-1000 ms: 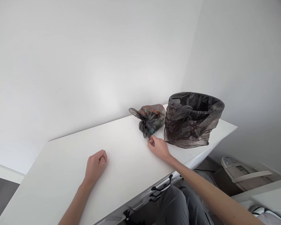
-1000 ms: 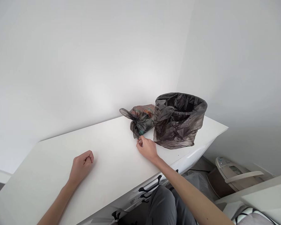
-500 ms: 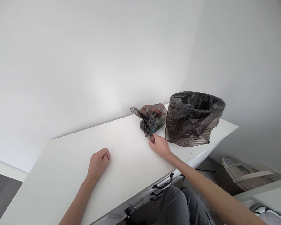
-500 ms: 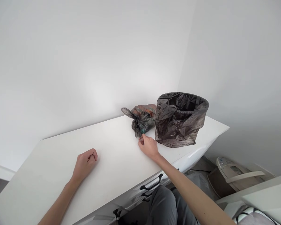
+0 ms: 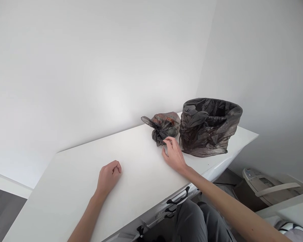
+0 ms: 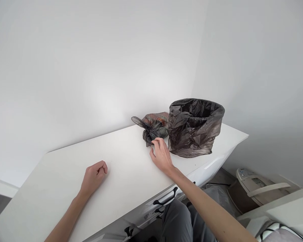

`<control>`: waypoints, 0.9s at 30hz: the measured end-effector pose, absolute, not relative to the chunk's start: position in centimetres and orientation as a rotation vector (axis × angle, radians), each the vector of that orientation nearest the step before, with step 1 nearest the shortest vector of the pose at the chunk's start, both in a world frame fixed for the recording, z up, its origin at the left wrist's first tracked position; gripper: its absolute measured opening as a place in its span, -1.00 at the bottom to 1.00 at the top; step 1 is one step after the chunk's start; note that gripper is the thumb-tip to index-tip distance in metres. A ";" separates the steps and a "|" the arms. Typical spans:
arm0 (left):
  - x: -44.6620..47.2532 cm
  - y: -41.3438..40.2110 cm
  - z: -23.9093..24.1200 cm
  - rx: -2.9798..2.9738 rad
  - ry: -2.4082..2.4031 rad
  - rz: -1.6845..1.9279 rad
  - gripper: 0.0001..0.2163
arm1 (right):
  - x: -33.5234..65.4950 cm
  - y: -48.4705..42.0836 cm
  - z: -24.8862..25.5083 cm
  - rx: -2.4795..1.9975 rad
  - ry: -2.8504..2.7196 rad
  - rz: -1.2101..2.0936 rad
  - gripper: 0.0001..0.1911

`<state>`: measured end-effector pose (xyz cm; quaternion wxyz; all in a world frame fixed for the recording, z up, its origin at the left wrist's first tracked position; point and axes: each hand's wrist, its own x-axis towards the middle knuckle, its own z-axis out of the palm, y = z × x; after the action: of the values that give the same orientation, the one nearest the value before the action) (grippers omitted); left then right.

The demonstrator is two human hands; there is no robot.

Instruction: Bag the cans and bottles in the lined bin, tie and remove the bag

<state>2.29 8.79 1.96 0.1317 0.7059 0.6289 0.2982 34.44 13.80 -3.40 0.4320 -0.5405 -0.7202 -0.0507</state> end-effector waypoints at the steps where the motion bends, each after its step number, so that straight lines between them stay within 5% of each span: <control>1: 2.2 8.8 1.9 2.054 1.822 0.866 -0.86 | 34.4 13.9 -3.5 -1.333 -1.813 -0.164 -0.58; 9: 2.1 8.6 1.8 2.049 1.824 0.817 -0.82 | 33.8 16.0 -3.8 -1.305 -1.970 -0.333 -0.41; 27: 1.8 9.3 1.1 2.064 1.825 0.776 -0.81 | 32.9 17.3 -4.9 -1.362 -2.001 -0.324 -0.47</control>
<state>1.83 9.26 1.12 0.1394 0.7140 0.6314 0.2685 32.89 17.25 -4.94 0.3428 -0.5238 -0.7698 -0.1245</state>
